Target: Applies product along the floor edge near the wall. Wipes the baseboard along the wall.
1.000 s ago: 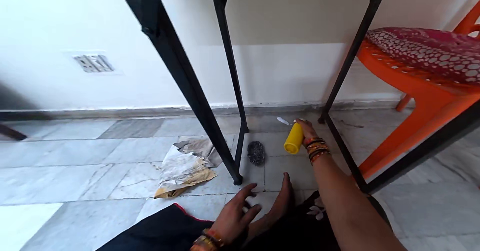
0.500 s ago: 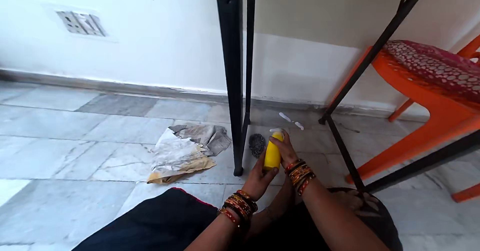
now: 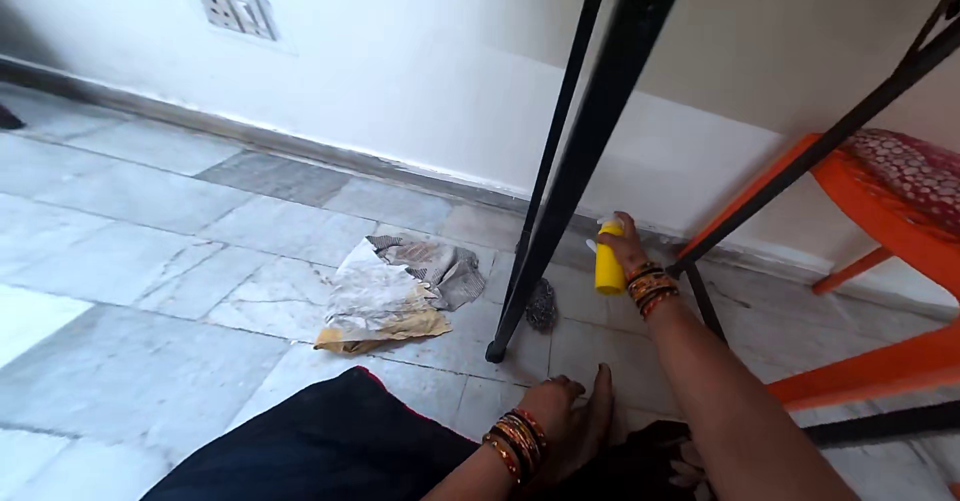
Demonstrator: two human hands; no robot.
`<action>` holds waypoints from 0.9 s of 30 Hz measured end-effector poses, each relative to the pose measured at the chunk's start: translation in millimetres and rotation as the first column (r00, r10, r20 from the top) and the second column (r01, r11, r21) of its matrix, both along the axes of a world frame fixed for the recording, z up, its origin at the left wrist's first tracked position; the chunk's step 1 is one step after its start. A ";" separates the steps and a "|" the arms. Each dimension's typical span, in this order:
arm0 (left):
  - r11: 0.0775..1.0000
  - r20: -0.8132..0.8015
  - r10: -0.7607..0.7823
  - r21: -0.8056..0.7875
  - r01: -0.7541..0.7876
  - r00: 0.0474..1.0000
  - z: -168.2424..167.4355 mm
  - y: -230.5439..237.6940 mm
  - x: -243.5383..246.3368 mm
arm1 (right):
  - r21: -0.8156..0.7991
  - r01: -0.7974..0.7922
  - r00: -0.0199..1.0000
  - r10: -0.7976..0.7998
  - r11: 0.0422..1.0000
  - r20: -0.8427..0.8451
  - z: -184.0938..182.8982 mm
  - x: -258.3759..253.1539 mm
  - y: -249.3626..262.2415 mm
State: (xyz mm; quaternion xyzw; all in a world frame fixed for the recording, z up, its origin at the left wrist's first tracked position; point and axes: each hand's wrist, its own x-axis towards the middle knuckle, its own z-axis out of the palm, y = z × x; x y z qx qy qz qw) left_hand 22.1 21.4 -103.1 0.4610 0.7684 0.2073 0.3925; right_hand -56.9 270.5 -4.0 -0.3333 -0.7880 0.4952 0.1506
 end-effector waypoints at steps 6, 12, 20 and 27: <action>0.997 0.031 -0.077 -0.029 0.078 0.997 -4.9 0.7 -2.3 | 0.173 0.004 0.994 -0.023 0.985 0.106 38.4 -47.3 13.0; 0.994 0.019 -0.092 -0.055 0.093 0.996 -2.8 2.3 -1.3 | 0.300 0.021 0.994 -0.053 0.954 0.100 70.4 -63.4 14.2; 0.994 0.014 -0.094 -0.061 0.095 0.995 -4.7 1.6 -0.4 | 0.311 -0.134 0.978 0.074 0.941 0.197 66.8 -39.1 50.9; 0.993 0.020 -0.086 -0.078 0.087 0.996 -6.2 3.5 -1.2 | 0.324 0.095 0.982 -0.142 0.941 0.123 62.5 3.1 103.4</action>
